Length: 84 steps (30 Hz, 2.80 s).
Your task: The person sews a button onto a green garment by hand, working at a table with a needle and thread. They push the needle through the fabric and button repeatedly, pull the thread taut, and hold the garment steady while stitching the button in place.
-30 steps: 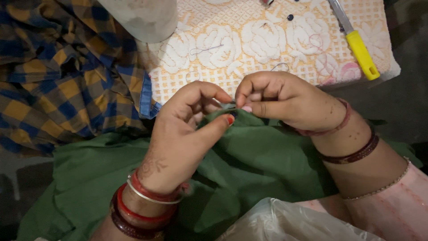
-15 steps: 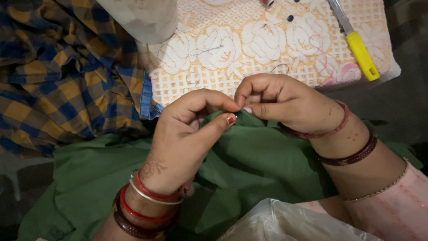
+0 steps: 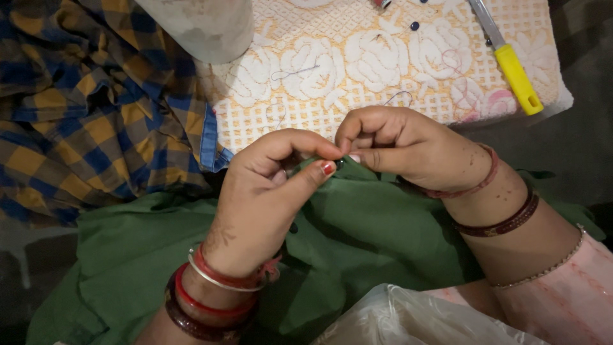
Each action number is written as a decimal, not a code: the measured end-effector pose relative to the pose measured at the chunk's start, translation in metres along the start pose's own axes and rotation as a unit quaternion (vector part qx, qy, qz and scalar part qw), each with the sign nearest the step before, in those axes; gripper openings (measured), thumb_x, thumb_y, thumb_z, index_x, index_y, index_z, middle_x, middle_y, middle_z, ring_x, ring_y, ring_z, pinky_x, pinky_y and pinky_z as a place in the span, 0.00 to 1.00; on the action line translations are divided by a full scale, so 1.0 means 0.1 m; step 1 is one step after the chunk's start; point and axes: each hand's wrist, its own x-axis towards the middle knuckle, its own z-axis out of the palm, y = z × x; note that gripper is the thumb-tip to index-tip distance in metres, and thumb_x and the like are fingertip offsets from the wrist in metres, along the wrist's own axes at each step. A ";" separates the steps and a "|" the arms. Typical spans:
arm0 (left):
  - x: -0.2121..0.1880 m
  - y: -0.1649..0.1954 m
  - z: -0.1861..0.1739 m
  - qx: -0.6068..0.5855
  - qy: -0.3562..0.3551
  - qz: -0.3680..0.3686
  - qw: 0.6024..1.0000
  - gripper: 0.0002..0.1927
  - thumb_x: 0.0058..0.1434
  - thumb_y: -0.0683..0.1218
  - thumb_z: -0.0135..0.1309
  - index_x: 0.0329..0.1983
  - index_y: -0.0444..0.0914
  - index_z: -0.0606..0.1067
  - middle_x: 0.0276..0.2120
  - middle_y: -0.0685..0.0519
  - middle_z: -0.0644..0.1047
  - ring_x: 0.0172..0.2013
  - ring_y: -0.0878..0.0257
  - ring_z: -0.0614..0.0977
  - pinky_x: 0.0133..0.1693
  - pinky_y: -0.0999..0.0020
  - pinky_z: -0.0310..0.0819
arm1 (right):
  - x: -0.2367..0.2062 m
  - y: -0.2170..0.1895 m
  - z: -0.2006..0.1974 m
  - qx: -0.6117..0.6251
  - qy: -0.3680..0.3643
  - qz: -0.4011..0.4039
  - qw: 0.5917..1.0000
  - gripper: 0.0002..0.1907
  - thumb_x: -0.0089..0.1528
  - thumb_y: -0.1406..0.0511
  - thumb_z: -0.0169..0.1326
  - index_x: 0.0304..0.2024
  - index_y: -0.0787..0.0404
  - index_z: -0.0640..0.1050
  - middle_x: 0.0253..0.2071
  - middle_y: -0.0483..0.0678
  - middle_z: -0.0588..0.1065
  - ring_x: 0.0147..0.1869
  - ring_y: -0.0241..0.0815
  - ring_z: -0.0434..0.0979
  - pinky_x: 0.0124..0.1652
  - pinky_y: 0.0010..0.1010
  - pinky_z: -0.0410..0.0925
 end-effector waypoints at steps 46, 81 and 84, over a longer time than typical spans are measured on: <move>-0.02 -0.05 0.10 0.013 0.069 0.038 0.997 0.09 0.61 0.30 0.60 0.44 0.30 0.78 0.41 0.52 0.81 0.43 0.69 0.80 0.48 0.75 0.77 | 0.01 0.01 0.07 -0.014 0.011 -0.038 0.999 0.05 0.72 0.73 0.49 0.48 0.66 0.75 0.39 0.39 0.74 0.40 0.25 0.67 0.41 0.19 0.62; 0.29 -0.19 -0.01 0.065 0.104 -0.011 0.992 0.08 0.58 0.36 0.64 0.41 0.33 0.80 0.34 0.57 0.81 0.31 0.76 0.77 0.34 0.82 0.72 | 0.25 0.20 0.08 0.091 0.167 -0.095 0.977 0.10 0.63 0.79 0.54 0.43 0.62 0.72 0.43 0.48 0.78 0.48 0.36 0.77 0.50 0.27 0.71; 0.36 -0.23 -0.04 0.073 0.116 -0.028 0.990 0.08 0.57 0.37 0.66 0.40 0.34 0.81 0.30 0.59 0.80 0.26 0.77 0.72 0.27 0.83 0.65 | 0.24 0.16 0.04 0.039 0.168 -0.115 0.978 0.10 0.64 0.78 0.55 0.44 0.63 0.72 0.44 0.47 0.77 0.49 0.35 0.77 0.51 0.26 0.70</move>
